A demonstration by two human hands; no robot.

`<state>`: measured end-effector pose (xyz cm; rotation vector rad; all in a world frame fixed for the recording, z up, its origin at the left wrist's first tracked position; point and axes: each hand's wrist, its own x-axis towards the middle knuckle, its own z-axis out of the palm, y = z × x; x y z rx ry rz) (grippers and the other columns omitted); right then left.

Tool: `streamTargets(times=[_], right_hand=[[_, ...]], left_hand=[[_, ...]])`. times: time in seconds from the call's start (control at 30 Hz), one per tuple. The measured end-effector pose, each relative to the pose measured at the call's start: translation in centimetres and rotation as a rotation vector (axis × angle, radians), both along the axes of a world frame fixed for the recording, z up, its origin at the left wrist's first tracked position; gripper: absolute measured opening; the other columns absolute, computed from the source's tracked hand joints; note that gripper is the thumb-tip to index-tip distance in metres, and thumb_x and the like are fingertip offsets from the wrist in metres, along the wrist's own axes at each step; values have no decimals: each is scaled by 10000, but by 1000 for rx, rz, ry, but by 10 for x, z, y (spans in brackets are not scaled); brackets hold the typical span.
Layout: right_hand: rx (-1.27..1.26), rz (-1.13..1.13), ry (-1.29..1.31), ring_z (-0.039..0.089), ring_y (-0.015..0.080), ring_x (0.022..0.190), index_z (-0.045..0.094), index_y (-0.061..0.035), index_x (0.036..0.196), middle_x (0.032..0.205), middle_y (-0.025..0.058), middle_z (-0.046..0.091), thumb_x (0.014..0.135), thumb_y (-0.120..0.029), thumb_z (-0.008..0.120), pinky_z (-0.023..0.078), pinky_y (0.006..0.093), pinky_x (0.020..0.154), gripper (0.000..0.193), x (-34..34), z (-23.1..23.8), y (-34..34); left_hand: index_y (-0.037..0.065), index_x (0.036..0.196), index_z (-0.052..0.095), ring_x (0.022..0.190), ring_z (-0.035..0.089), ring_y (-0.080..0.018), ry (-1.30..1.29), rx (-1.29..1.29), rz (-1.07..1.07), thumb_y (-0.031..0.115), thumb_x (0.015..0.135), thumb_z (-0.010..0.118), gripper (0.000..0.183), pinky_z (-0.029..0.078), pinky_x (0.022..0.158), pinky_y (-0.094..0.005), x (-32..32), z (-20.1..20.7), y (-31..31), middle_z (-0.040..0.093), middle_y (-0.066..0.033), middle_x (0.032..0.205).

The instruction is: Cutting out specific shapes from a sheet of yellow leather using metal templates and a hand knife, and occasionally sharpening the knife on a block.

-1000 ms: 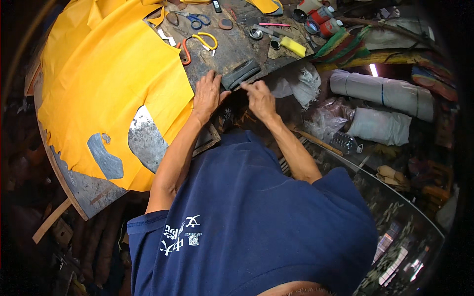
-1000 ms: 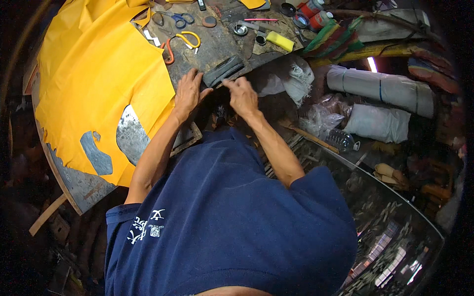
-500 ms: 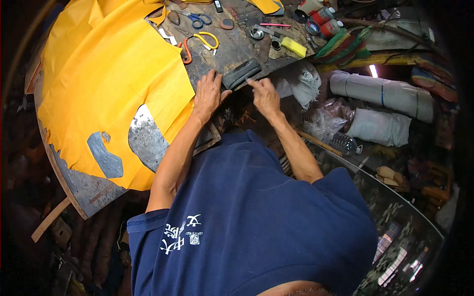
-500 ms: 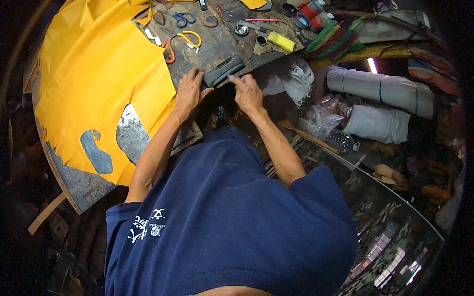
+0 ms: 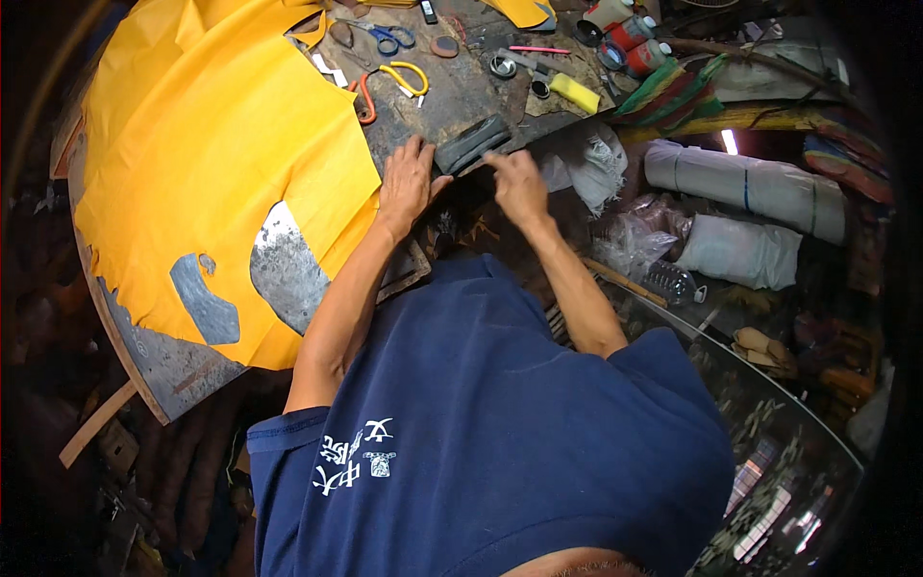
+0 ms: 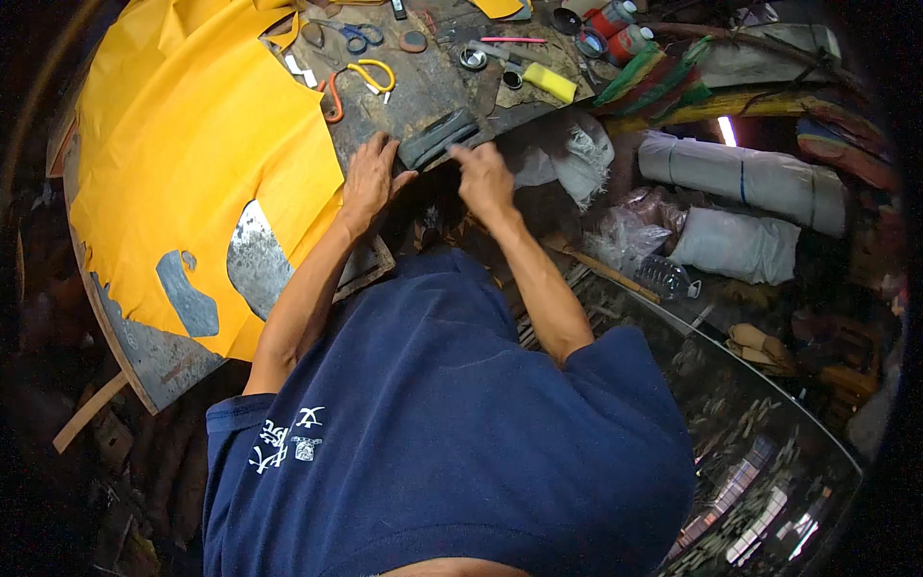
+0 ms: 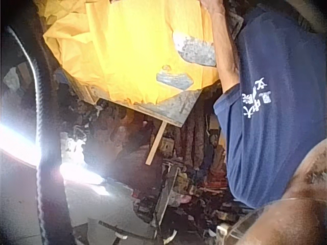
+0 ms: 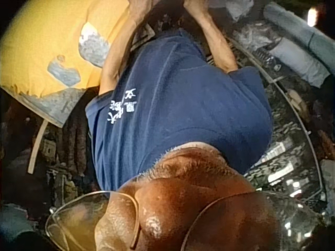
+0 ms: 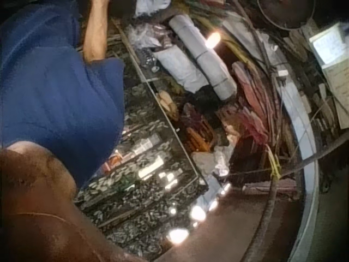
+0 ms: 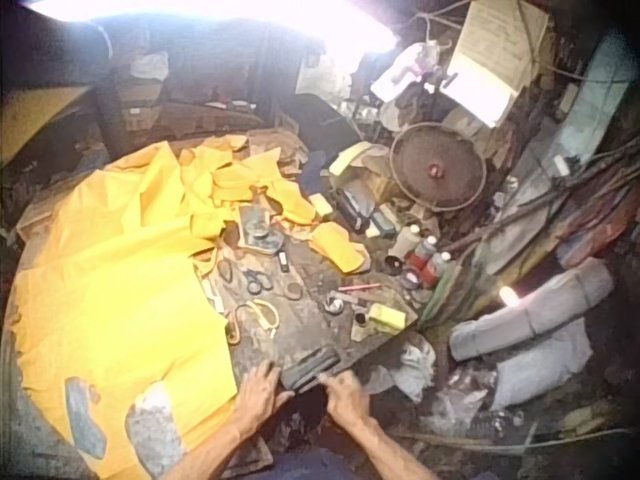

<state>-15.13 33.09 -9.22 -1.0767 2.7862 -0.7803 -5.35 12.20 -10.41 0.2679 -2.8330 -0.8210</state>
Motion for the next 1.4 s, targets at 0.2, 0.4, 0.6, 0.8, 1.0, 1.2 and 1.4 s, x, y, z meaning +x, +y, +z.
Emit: streamTargets(times=[0.2,0.4,0.6,0.8,1.0,1.2,1.4], right_hand=[[-15,2,20,628,319,883,739,-245,1099,907,94,594,876,-32,598,525,469,742,339,5,-4,0],[-41,-57,13,637,327,885,747,-188,1121,949,114,618,863,-49,653,520,447,761,308,-3,-9,5],[-8,-210,149,606,351,891,745,-195,1136,914,118,594,870,-67,647,496,468,772,312,-34,-4,21],[-304,-195,-187,659,228,849,695,-178,1288,995,88,695,915,-131,658,513,368,766,378,-17,-8,18],[-381,-360,-737,542,67,579,622,-85,1369,803,4,638,967,-181,644,451,264,523,414,2,-5,1],[-350,-441,-698,608,98,639,652,-66,1316,845,43,678,962,-177,643,506,275,593,372,-3,-15,-1],[-395,-352,-418,692,179,953,666,-22,1254,1062,155,742,958,-141,625,517,313,859,322,-2,-36,-1]], left_hand=[[4,1275,593,1147,536,-401,-11,1,-5,334,822,775,589,452,974,-470,-1,-2,1,525,-195,1355],[6,1289,595,1147,537,-394,44,-6,-3,332,822,776,597,451,974,-467,-4,-1,1,519,-193,1364],[4,1279,605,1151,535,-394,57,-23,2,340,823,776,591,449,977,-464,2,-4,0,521,-194,1365],[14,1279,607,1170,533,-389,63,-31,-1,337,824,777,583,450,978,-464,2,-3,0,525,-184,1364],[17,1280,606,1164,535,-389,45,-19,13,327,829,772,572,450,975,-467,2,-4,1,526,-182,1364],[9,1283,599,1158,536,-388,17,-7,14,320,825,776,581,448,972,-469,3,-1,1,524,-181,1363],[5,1281,600,1171,533,-389,17,-7,0,323,820,783,589,447,978,-464,0,-1,2,526,-187,1355]])
